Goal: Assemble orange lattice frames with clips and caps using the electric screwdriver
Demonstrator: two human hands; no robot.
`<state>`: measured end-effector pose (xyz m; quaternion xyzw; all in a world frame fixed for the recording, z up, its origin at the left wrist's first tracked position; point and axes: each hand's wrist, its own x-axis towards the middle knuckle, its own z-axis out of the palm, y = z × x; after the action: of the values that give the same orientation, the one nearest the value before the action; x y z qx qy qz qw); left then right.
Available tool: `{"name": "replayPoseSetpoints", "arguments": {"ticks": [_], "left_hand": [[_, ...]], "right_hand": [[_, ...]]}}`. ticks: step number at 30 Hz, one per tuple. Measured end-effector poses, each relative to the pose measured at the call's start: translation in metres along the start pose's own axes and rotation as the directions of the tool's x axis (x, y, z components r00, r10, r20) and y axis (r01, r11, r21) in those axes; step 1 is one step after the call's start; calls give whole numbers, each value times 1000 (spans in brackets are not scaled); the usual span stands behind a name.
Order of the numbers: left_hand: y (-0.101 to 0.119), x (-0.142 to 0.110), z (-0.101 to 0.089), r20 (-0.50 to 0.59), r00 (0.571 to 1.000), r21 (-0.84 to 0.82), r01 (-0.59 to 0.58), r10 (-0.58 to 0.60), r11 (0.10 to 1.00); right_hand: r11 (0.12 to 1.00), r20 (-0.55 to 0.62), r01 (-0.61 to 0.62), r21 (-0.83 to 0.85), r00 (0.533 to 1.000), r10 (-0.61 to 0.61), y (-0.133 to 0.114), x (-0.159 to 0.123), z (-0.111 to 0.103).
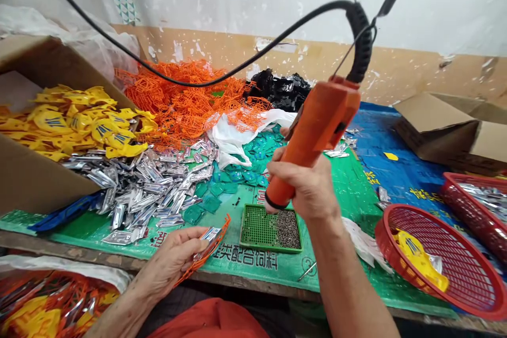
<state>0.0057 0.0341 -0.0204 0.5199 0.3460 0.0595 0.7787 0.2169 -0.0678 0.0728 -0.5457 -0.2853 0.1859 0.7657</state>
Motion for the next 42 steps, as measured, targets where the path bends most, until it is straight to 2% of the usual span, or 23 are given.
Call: {"name": "replayPoseSetpoints", "arguments": {"ticks": [2,5,9,17,29,42], "left_hand": [[-1,0,0,5,1000,-6,5,-5,1000],[-1,1,1,23,1000,-18,14,-13,1000],[1,0,3,61,998,-26,6,-5,1000],[4,-1,4,98,995,17,-30,28,999],[3,0,4,67,998,-22,-1,3,1000],[1,2,2,63,998,2,-17,17,1000]], "right_hand": [[998,-51,58,-28,997,-59,20,-12,6],[995,-125,65,-71,989,-73,46,-24,12],[993,-184,75,-92,979,-91,64,-27,15],[996,-220,75,-54,972,-85,71,-22,18],[994,-193,85,-66,977,-96,81,-22,16],[992,-194,95,-80,975,-109,80,-25,16]]}}
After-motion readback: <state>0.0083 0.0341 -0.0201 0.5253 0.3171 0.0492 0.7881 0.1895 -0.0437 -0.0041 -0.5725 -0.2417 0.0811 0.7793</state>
